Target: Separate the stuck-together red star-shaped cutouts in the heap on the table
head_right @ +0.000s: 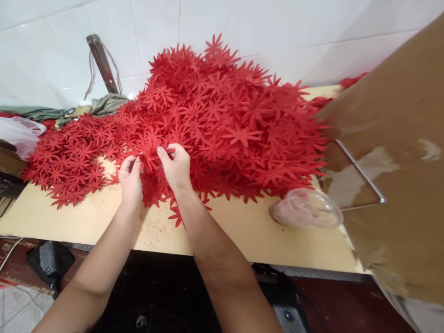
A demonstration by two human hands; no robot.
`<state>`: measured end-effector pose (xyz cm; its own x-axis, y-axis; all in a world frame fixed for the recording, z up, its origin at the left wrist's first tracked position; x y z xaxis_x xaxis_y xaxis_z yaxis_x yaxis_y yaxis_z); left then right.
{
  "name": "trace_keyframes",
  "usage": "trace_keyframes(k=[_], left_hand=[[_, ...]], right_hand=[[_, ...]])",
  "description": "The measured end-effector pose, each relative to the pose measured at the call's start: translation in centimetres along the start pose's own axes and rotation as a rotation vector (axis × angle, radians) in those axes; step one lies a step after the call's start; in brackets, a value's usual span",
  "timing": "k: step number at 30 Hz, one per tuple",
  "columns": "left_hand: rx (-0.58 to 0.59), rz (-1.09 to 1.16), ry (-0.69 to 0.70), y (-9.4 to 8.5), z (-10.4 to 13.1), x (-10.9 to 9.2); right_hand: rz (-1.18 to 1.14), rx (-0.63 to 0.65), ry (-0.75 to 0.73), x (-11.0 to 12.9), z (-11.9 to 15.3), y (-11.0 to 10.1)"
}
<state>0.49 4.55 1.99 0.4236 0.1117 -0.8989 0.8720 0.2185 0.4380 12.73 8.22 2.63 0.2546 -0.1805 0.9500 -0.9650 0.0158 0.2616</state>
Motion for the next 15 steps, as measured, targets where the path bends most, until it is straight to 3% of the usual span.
trace_keyframes(k=[3, 7, 15], left_hand=[[-0.077, 0.025, 0.023, -0.1, 0.2, -0.4], [-0.032, 0.118, -0.089, 0.0, 0.1, -0.3], [0.056, 0.128, -0.064, 1.9, 1.2, -1.4]], right_hand=[[-0.046, 0.001, 0.017, -0.1, -0.1, -0.1], [-0.022, -0.002, -0.029, 0.2, -0.1, -0.1], [0.339, -0.047, -0.262, 1.5, 1.5, 0.4]])
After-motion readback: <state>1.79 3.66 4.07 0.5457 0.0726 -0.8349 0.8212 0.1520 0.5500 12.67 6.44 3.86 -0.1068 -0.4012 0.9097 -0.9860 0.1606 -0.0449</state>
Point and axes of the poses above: each hand's wrist, its own z-axis away from the middle knuckle, its own y-axis out of the palm, x = y × z, the point moved 5 cm from there along -z, towards the middle knuckle, and after that the axes turned 10 degrees about x, right-handed, at the moved point
